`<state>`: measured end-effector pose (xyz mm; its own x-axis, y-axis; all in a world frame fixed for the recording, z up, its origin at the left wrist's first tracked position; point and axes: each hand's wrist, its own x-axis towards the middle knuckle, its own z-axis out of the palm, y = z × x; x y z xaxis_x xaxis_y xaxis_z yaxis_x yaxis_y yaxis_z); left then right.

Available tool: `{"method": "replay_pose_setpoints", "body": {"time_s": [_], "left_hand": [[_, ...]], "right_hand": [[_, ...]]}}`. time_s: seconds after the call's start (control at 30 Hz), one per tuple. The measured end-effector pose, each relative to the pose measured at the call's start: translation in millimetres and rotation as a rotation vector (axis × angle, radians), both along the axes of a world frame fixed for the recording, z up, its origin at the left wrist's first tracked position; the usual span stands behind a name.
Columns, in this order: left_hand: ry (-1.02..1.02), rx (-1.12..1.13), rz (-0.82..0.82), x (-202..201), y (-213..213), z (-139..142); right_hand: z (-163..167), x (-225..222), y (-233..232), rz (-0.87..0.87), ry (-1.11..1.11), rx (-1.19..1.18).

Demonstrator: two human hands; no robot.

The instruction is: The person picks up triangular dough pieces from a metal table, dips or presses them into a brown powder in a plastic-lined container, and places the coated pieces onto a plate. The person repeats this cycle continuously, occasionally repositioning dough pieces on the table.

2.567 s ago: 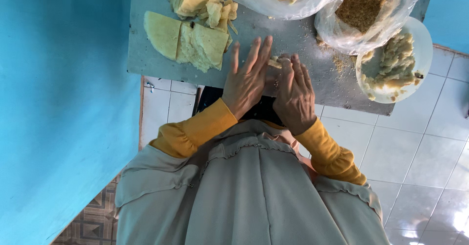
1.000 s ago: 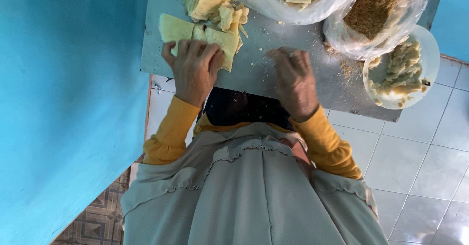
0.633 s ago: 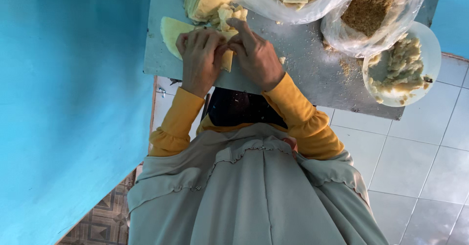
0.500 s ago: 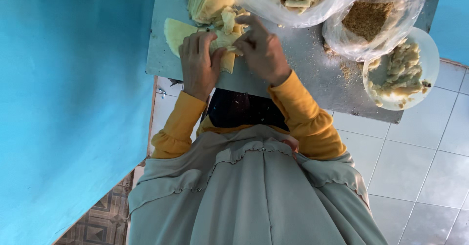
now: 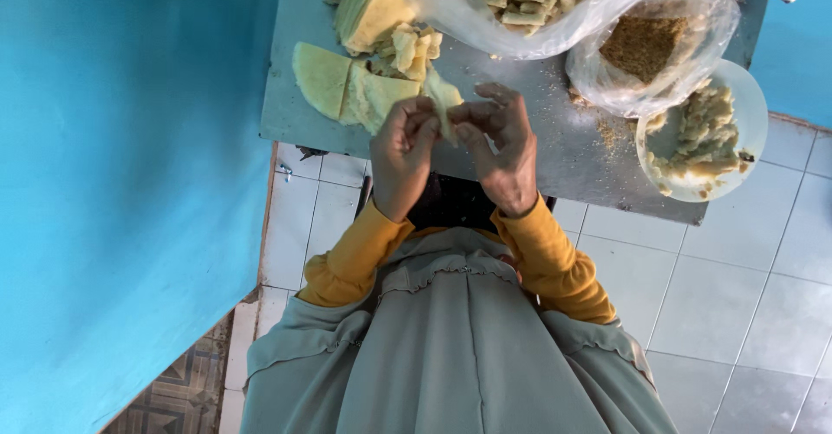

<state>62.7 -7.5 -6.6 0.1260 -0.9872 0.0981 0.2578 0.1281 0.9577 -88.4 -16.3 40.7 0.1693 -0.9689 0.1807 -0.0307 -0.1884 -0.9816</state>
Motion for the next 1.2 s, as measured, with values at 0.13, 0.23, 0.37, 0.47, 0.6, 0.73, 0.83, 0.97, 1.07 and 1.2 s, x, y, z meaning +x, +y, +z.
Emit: {"method": "replay_pose_setpoints", "body": {"time_s": [0.13, 0.23, 0.37, 0.47, 0.6, 0.73, 0.83, 0.97, 1.07, 1.2], "left_hand": [[-0.194, -0.044, -0.005, -21.6, 15.0, 8.3], [-0.234, -0.075, -0.023, -31.8, 19.2, 11.0], [-0.242, -0.051, -0.033, -39.6, 23.0, 10.1], [-0.295, -0.103, -0.046, -47.0, 28.9, 10.5], [-0.296, -0.121, -0.044, -51.2, 32.4, 11.9], [-0.152, -0.062, -0.082, -48.9, 30.4, 6.8], [-0.197, -0.053, -0.053, -47.2, 32.5, -2.5], [-0.101, 0.038, 0.005, -48.3, 35.7, -14.4], [0.121, 0.042, -0.029, -47.5, 37.8, -16.2], [-0.078, 0.014, -0.124, -47.0, 41.1, -10.2]], "right_hand": [[-1.9, -7.5, 18.6, -0.177, 0.161, -0.113], [-9.9, -16.6, 22.8, -0.257, 0.117, -0.086], [-16.1, -29.7, 22.6, -0.175, -0.122, -0.022], [-13.7, -33.5, 27.2, -0.204, -0.089, -0.035], [-10.8, -32.2, 34.5, -0.306, 0.158, -0.082], [-16.2, -37.7, 36.3, -0.238, 0.135, -0.098], [-24.5, -45.6, 36.3, -0.165, -0.090, 0.032], [-33.4, -54.5, 37.1, -0.125, -0.411, 0.242], [-36.8, -54.5, 39.1, -0.118, -0.520, 0.308], [-36.5, -47.1, 45.7, -0.165, -0.112, 0.077]]}}
